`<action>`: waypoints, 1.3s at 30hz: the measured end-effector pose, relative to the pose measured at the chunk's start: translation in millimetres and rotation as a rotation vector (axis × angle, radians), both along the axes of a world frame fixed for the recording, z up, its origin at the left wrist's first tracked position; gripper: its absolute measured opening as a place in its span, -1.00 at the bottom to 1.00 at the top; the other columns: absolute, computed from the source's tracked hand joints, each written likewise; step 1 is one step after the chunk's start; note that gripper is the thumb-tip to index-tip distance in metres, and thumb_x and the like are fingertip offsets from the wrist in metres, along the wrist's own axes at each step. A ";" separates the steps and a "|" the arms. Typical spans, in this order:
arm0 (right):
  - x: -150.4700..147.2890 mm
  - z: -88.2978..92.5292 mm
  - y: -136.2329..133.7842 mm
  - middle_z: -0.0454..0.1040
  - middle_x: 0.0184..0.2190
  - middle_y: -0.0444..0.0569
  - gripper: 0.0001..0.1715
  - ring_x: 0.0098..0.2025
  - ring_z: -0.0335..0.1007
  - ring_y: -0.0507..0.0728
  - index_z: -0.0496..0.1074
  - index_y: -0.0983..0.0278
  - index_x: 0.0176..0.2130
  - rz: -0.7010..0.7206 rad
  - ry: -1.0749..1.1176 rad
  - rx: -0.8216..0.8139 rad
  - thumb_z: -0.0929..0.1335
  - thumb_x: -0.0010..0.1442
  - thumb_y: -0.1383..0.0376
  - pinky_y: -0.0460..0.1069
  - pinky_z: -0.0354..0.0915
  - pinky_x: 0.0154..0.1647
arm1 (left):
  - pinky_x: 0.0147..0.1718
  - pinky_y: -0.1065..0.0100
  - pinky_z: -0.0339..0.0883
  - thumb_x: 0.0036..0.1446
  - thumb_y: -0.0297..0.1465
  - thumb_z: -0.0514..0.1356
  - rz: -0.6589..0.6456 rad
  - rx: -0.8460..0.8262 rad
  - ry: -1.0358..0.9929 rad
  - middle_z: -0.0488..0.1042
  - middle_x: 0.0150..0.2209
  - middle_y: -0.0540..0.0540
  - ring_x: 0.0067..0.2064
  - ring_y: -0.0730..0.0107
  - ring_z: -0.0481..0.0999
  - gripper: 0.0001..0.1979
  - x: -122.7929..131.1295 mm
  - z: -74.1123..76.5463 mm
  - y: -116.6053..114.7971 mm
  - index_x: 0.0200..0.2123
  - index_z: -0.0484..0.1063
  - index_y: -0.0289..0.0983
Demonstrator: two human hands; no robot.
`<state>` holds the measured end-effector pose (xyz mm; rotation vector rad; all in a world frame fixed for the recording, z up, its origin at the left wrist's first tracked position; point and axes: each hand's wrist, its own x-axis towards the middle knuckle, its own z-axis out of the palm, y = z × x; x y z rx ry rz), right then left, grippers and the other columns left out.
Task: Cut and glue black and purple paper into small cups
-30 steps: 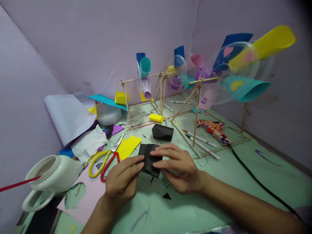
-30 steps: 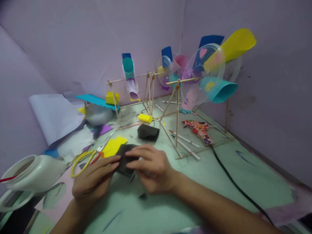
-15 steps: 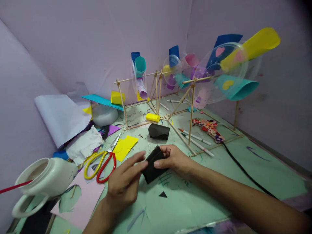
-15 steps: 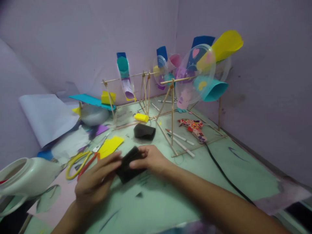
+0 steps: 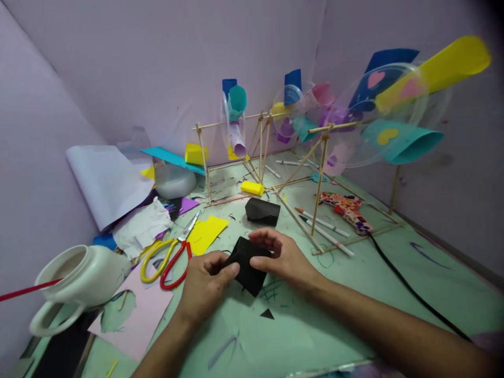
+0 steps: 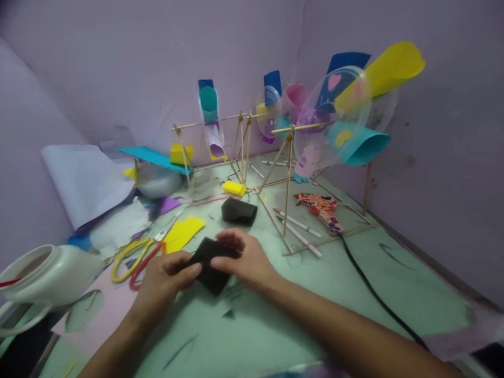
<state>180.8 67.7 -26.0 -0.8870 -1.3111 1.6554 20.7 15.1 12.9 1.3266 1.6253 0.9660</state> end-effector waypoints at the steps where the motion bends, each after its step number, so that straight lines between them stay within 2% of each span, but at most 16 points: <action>1: 1.4 2.8 1.3 0.48 -0.29 -0.04 -0.48 -0.21 0.38 0.14 0.43 0.25 -0.25 0.018 -0.051 0.031 0.52 -0.30 0.32 0.03 0.27 -0.19 | -0.62 0.49 0.01 -0.18 -0.29 0.20 -0.040 0.000 0.029 0.19 -0.70 0.08 -0.60 0.56 0.15 -0.77 -1.6 0.7 0.0 -0.68 0.34 -0.34; 4: 2.8 6.9 2.3 0.48 -0.43 -0.07 -0.64 -0.35 0.37 0.10 0.48 0.30 -0.35 0.129 -0.127 0.048 0.50 -0.25 0.30 -0.01 0.26 -0.30 | -0.60 0.48 0.01 -0.16 -0.32 0.18 -0.123 0.016 0.125 0.18 -0.69 0.07 -0.58 0.55 0.14 -0.77 -2.1 1.8 -1.5 -0.70 0.32 -0.34; 6: 2.0 5.4 0.8 0.42 -0.56 -0.13 -0.77 -0.48 0.32 0.03 0.45 0.32 -0.48 0.169 -0.107 0.022 0.48 -0.21 0.28 -0.05 0.24 -0.41 | -0.60 0.48 0.02 -0.16 -0.32 0.18 -0.107 0.018 0.148 0.20 -0.68 0.06 -0.57 0.53 0.16 -0.79 -0.1 1.8 -2.8 -0.68 0.33 -0.33; 8: 0.5 2.3 -1.6 0.37 -0.62 -0.17 -0.76 -0.54 0.27 0.00 0.40 0.33 -0.54 0.152 -0.057 -0.026 0.48 -0.20 0.26 -0.08 0.20 -0.47 | -0.58 0.47 0.07 -0.18 -0.31 0.18 -0.053 0.011 0.108 0.26 -0.66 0.04 -0.55 0.50 0.20 -0.81 2.5 1.5 -3.2 -0.63 0.36 -0.34; 13: -2.9 -1.4 -5.9 0.37 -0.58 -0.17 -0.73 -0.52 0.26 -0.01 0.36 0.32 -0.51 0.087 0.037 -0.089 0.48 -0.19 0.24 -0.09 0.21 -0.47 | -0.57 0.46 0.10 -0.23 -0.28 0.20 0.038 -0.014 -0.027 0.27 -0.66 0.03 -0.56 0.49 0.22 -0.78 7.9 -1.7 -0.1 -0.64 0.35 -0.34; 18: -3.7 -1.7 -8.0 0.31 -0.61 -0.19 -0.71 -0.55 0.21 -0.03 0.30 0.31 -0.54 0.070 -0.012 -0.056 0.47 -0.18 0.25 -0.11 0.16 -0.51 | -0.63 0.48 -0.01 -0.26 -0.30 0.20 0.110 0.024 -0.007 0.16 -0.72 0.09 -0.61 0.56 0.11 -0.77 11.9 -4.4 1.1 -0.73 0.26 -0.31; 23: -3.8 -5.4 -9.7 0.24 -0.64 -0.23 -0.67 -0.58 0.12 -0.07 0.24 0.30 -0.57 0.046 0.046 -0.042 0.46 -0.15 0.23 -0.14 0.09 -0.56 | -0.65 0.49 -0.05 -0.27 -0.32 0.22 0.138 0.058 -0.034 0.11 -0.75 0.12 -0.63 0.59 0.07 -0.74 12.2 -3.5 -0.3 -0.77 0.21 -0.29; 30: -2.9 -2.5 -8.3 0.21 -0.65 -0.23 -0.66 -0.58 0.09 -0.06 0.24 0.29 -0.58 -0.026 0.027 -0.033 0.47 -0.17 0.22 -0.13 0.06 -0.58 | -0.55 0.44 0.11 -0.23 -0.29 0.25 -0.068 -0.144 -0.204 0.35 -0.64 -0.01 -0.55 0.46 0.28 -0.76 14.3 -6.7 -2.2 -0.58 0.46 -0.39; 35: -4.9 -5.1 -8.8 0.22 -0.68 -0.24 -0.65 -0.61 0.09 -0.07 0.24 0.29 -0.60 -0.030 0.038 -0.062 0.48 -0.20 0.23 -0.14 0.06 -0.61 | -0.49 0.40 0.18 -0.24 -0.34 0.25 -0.050 -0.124 -0.209 0.41 -0.63 -0.01 -0.53 0.42 0.34 -0.82 16.6 -8.8 -0.7 -0.58 0.49 -0.37; 39: 4.8 4.5 -0.4 0.35 -0.64 -0.19 -0.71 -0.59 0.21 -0.04 0.33 0.32 -0.58 -0.086 0.076 -0.080 0.49 -0.22 0.25 -0.11 0.17 -0.54 | -0.56 0.44 0.14 -0.15 -0.27 0.22 -0.011 -0.040 -0.067 0.39 -0.65 0.00 -0.57 0.47 0.30 -0.77 3.5 -2.1 0.4 -0.61 0.48 -0.34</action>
